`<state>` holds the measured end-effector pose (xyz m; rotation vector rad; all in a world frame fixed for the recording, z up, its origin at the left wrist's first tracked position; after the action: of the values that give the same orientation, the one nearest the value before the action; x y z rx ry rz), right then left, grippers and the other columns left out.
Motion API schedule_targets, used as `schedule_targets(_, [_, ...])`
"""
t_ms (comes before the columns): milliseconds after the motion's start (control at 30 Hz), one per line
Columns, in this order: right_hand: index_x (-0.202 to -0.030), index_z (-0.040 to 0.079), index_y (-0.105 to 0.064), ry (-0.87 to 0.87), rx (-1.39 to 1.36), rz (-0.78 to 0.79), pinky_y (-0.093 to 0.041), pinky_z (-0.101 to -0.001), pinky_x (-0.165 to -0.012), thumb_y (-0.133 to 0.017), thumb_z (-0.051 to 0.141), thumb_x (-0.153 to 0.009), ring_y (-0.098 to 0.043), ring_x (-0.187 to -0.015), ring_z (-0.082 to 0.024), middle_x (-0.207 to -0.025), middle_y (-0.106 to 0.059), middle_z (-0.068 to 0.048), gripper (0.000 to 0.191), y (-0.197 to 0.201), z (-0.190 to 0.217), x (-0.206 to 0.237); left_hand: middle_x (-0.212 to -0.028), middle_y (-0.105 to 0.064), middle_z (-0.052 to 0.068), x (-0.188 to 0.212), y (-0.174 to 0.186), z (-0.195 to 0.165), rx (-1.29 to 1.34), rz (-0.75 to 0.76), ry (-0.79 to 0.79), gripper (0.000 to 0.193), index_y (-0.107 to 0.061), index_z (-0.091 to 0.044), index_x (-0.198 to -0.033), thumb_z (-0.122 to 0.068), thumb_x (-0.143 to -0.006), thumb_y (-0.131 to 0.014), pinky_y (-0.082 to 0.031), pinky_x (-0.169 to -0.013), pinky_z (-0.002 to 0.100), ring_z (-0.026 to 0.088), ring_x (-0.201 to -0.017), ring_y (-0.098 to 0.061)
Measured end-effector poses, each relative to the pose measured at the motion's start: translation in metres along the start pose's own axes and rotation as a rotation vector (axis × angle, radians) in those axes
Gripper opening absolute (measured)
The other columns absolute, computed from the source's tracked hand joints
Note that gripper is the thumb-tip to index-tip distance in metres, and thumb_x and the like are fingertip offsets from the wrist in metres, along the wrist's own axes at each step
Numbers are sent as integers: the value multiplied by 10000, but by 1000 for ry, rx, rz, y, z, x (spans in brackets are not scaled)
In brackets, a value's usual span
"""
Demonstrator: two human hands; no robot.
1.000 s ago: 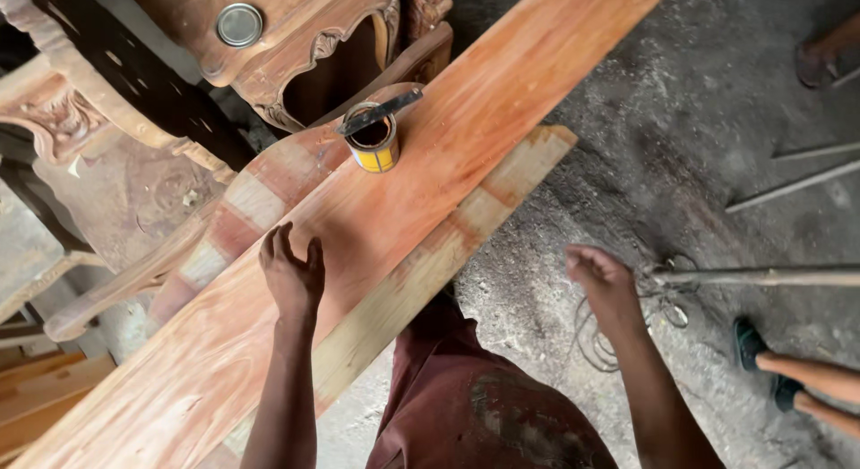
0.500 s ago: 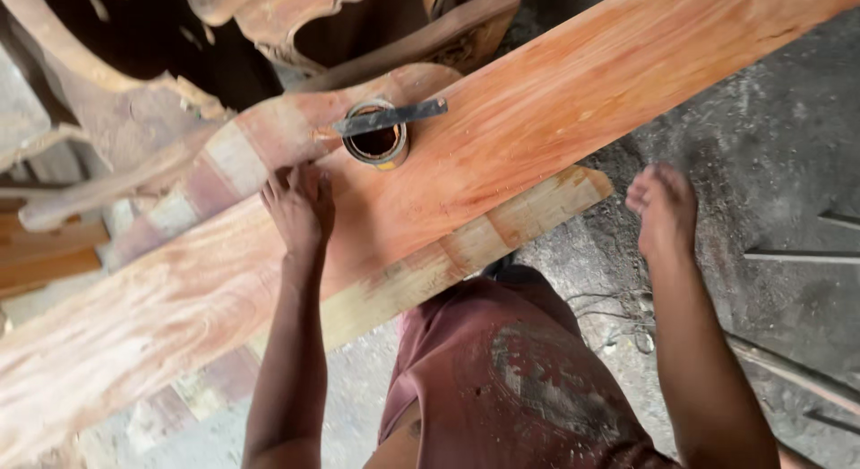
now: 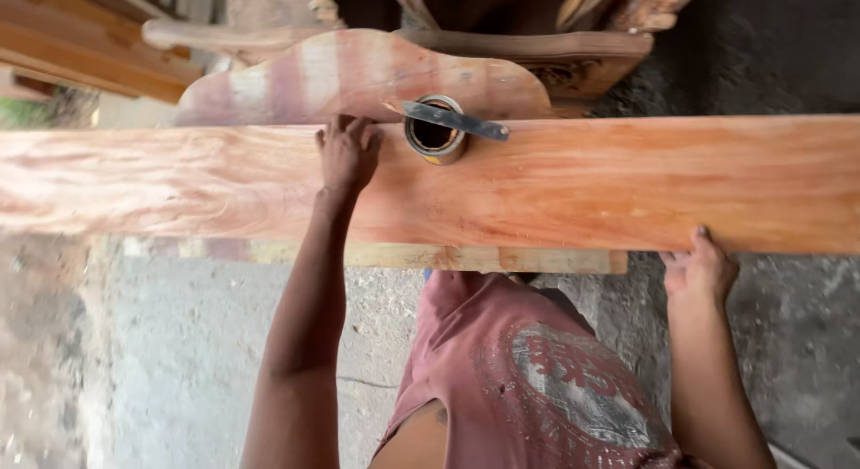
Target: The person holds a can of wood stain in one hand and uses a small brush with the other hand to apply stain along the surface of long wooden planks resting on supports. The person occasionally repositions the planks and continues brushing stain across the wood surfaces.
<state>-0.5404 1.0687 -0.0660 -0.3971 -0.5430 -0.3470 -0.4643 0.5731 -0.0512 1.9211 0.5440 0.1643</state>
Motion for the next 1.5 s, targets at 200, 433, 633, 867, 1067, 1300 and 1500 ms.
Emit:
schedule_targets(200, [-1428, -18, -512, -74, 168, -128, -586, -590, -971, -600, 145, -1072, -648, -1212, -417, -1355, -600, -228, 401, 44, -19, -2, -1117, -654, 80, 24, -4, 12, -29, -18, -16, 186, -734, -164, -1067, -297, -938, -717, -331, -1049, 564, 304, -1123, -568])
schedule_targets(433, [-1163, -18, -704, 113, 1286, -98, -594, -397, -800, -662, 212, -1083, -731, -914, -281, -1015, -739, -165, 247, 30, 30, 48, -1305, -607, 117, 41, -28, 27, 89, -144, -61, 383, -666, -116, -1275, -283, -932, -700, -287, -1137, 574, 313, -1268, -517])
schedule_targets(633, [-1150, -9, -700, 1022, 1239, 505, -533, -389, -949, -744, 91, -1033, -677, -1018, -292, -1084, -696, -153, 160, -116, 5, 117, -1387, -564, 136, 54, -46, 40, 51, -147, -28, 462, -627, -112, -1337, -328, -939, -717, -236, -1197, 587, 324, -1361, -466])
schedule_targets(867, [-1263, -54, -640, 1142, 1349, 809, -528, -448, -887, -780, 85, -890, -640, -1043, -385, -1183, -643, -213, 421, -265, -56, 116, -1391, -550, 155, 59, -46, 48, 70, -121, -80, 477, -618, -83, -1346, -326, -951, -730, -238, -1177, 584, 332, -1368, -451])
schedule_targets(1067, [-1176, -11, -674, 1063, 1371, 628, -541, -406, -745, -700, -17, -979, -668, -889, -310, -1020, -658, -169, 199, -229, -46, 122, -1535, -448, 199, 69, -35, 42, 230, -109, -189, 784, -422, -17, -1530, -338, -921, -798, -210, -1230, 597, 400, -1485, -367])
schedule_targets(1300, [-1142, -21, -657, 846, 1365, 193, -518, -366, -712, -671, 14, -971, -667, -813, -247, -960, -668, -155, 175, -95, -30, 145, -1598, -339, 279, 79, -54, -14, 730, 39, -259, 1240, -217, 35, -1573, -369, -683, -980, -343, -1231, 481, 429, -1477, -367])
schedule_targets(1500, [-1162, 29, -711, 553, 1268, 34, -533, -349, -686, -694, 106, -923, -685, -769, -235, -917, -735, -134, 251, -27, -71, 170, -1509, -452, 220, 61, -72, -40, 1038, 27, -91, 1137, -261, 35, -1550, -221, -709, -983, -430, -1190, 403, 318, -1402, -498])
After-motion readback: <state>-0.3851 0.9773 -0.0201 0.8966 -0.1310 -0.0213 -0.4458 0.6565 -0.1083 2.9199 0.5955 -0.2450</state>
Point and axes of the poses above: each hand's wrist, its own x-axis away from the middle knuckle, its own y-axis out of the back of the hand, z = x × y, the point moved 1 cm from there along -x, towards the middle knuckle
